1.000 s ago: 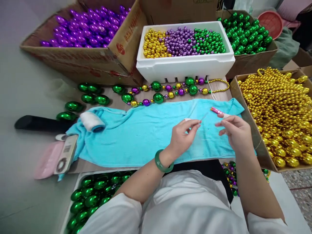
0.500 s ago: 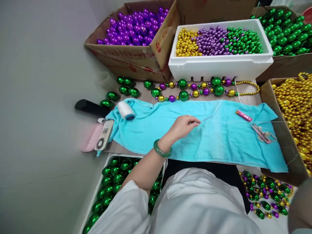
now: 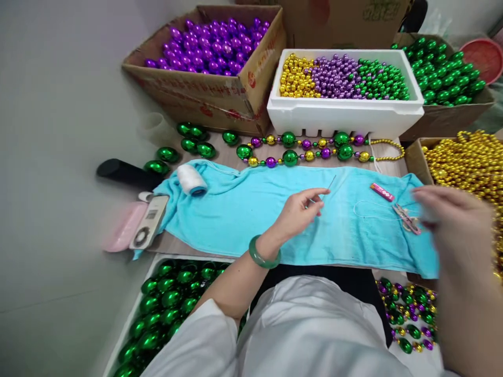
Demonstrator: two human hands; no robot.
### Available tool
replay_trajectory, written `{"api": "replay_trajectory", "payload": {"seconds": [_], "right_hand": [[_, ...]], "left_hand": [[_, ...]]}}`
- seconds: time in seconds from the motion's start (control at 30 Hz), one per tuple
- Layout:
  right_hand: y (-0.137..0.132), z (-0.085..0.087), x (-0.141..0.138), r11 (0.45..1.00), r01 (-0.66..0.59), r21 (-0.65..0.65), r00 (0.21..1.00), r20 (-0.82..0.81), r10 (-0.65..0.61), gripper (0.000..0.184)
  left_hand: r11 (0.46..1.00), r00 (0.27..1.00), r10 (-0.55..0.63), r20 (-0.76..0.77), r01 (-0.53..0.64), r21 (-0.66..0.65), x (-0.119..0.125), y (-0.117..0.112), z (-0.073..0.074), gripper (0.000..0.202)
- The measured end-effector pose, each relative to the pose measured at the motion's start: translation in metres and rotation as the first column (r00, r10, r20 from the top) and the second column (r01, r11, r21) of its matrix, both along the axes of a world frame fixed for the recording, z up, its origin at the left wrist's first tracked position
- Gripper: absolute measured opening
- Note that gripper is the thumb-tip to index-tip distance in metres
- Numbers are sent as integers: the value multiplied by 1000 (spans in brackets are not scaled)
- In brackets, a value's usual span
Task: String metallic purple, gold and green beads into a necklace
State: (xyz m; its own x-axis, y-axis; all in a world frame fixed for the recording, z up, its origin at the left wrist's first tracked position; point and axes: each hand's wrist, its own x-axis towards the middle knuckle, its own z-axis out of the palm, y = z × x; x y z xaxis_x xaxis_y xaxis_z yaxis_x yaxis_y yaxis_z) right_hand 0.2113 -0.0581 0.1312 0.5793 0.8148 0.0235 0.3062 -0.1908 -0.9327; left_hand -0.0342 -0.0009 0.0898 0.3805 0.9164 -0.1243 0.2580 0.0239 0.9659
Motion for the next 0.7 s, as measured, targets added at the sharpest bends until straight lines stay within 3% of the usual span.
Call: {"api": "replay_trajectory", "payload": {"seconds": [0.1, 0.23, 0.4, 0.47, 0.57, 0.63, 0.7], "right_hand": [[-8, -18, -30, 996, -33, 84, 964, -262, 54, 22], [-2, -43, -68, 970, -99, 221, 863, -467, 194, 13], [-1, -44, -78, 982, -173, 75, 809, -558, 185, 18], [2, -42, -77, 984, -177, 26, 720, -678, 147, 20], [7, -41, -75, 984, -172, 52, 541, -829, 138, 21], [8, -41, -75, 983, -164, 81, 534, -831, 157, 21], [7, -42, -77, 983, -156, 100, 614, -769, 176, 18]], "left_hand": [[983, 972, 50, 229, -8, -181, 20, -17, 1, 38], [965, 951, 135, 278, -63, -254, 26, -29, -2, 34], [968, 952, 127, 277, -58, -245, 22, -33, -7, 30], [966, 945, 150, 291, -78, -246, 22, -34, -8, 28], [958, 931, 194, 310, -112, -265, 21, -34, -10, 26], [961, 936, 191, 296, -118, -250, 21, -35, -12, 26], [971, 947, 160, 279, -100, -218, 21, -36, -14, 28]]}}
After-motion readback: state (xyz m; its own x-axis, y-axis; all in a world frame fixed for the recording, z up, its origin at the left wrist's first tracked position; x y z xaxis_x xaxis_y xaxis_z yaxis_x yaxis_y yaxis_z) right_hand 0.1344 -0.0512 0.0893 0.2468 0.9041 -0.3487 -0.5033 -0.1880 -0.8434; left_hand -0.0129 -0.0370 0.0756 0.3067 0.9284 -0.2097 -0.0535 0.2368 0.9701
